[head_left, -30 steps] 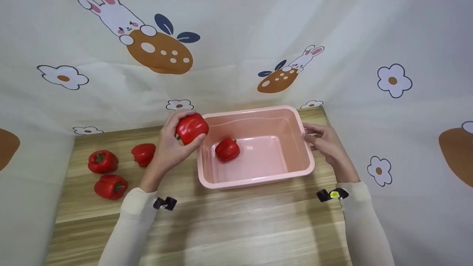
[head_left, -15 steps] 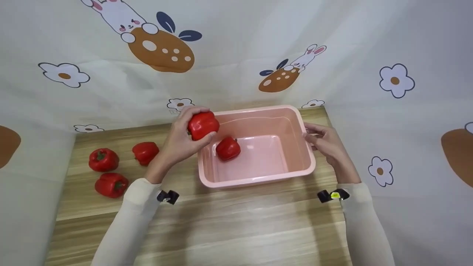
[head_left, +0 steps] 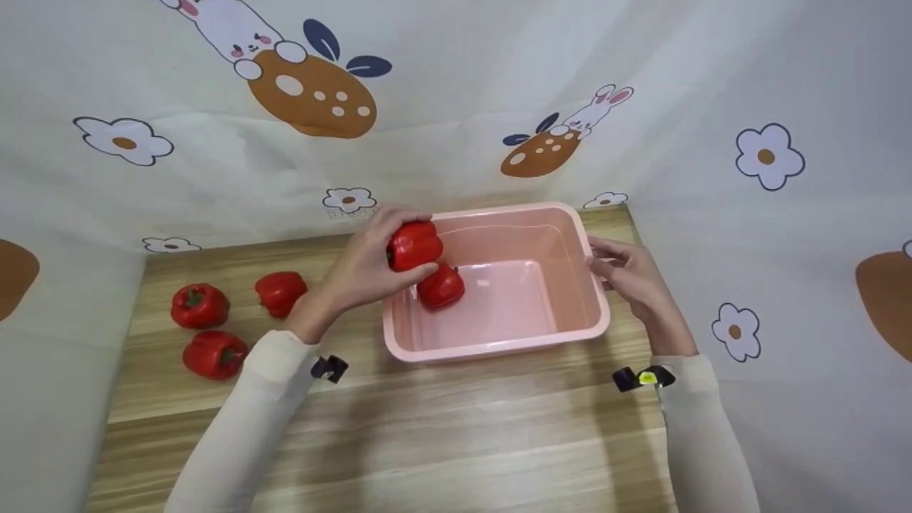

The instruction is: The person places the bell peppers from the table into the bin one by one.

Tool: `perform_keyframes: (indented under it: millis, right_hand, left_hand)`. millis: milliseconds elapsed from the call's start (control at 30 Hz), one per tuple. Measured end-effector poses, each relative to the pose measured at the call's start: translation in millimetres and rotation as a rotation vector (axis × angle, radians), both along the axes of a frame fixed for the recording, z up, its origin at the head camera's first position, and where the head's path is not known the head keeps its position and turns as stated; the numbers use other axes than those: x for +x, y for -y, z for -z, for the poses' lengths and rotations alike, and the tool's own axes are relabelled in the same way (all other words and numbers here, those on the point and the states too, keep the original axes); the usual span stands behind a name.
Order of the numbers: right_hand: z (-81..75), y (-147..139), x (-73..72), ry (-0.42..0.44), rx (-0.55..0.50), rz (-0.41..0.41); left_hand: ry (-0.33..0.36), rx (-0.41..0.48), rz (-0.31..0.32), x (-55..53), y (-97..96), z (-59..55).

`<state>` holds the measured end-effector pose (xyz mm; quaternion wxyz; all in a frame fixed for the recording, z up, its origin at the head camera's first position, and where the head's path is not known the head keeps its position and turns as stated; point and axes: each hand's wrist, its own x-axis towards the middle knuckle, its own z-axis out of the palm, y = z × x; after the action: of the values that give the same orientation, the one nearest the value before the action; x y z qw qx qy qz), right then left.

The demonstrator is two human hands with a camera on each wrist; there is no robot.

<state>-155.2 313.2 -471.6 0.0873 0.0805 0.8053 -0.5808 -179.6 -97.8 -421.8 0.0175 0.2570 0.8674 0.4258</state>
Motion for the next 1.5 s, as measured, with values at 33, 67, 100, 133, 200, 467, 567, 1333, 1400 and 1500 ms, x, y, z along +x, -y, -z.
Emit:
perform_keyframes:
  millis: [33,67,100,133,200,467,567,1333,1400,1500]
  right_hand:
    - [0.2,0,0.0,-0.002,0.004,-0.001]
    - [0.7,0,-0.1,-0.005,0.01,0.001]
    - [0.9,0,-0.2,-0.008,0.018,0.0]
    - [1.3,1,-0.4,-0.01,0.02,0.002]
    - [2.0,2,-0.6,-0.012,0.025,0.002]
    - [1.7,5,1.4,-0.005,0.025,0.001]
    - [0.5,5,1.9,0.0,0.03,0.003]
    - [0.2,2,0.9,0.009,0.031,-0.012]
    - [0.2,2,0.6,0.007,0.035,-0.018]
    - [-0.8,1,0.3,0.009,0.029,-0.024]
  left_hand:
    - [0.003,-0.014,0.006,0.0,-1.3,-0.5]
    - [0.002,-0.028,0.012,-0.1,-2.5,-1.0]
    - [-0.002,-0.04,0.016,-0.3,-3.8,-1.6]
    - [-0.005,-0.051,0.02,-0.5,-4.8,-2.2]
    - [-0.01,-0.068,0.03,-1.1,-6.6,-3.9]
    - [-0.037,-0.121,0.086,-6.8,-13.6,-13.0]
    - [-0.049,-0.115,0.093,-8.5,-16.1,-17.8]
    - [-0.175,-0.032,0.068,-10.7,-14.6,-26.5]
    - [-0.174,-0.026,0.069,-10.5,-15.3,-26.7]
    - [-0.172,-0.016,0.066,-9.7,-15.8,-26.1]
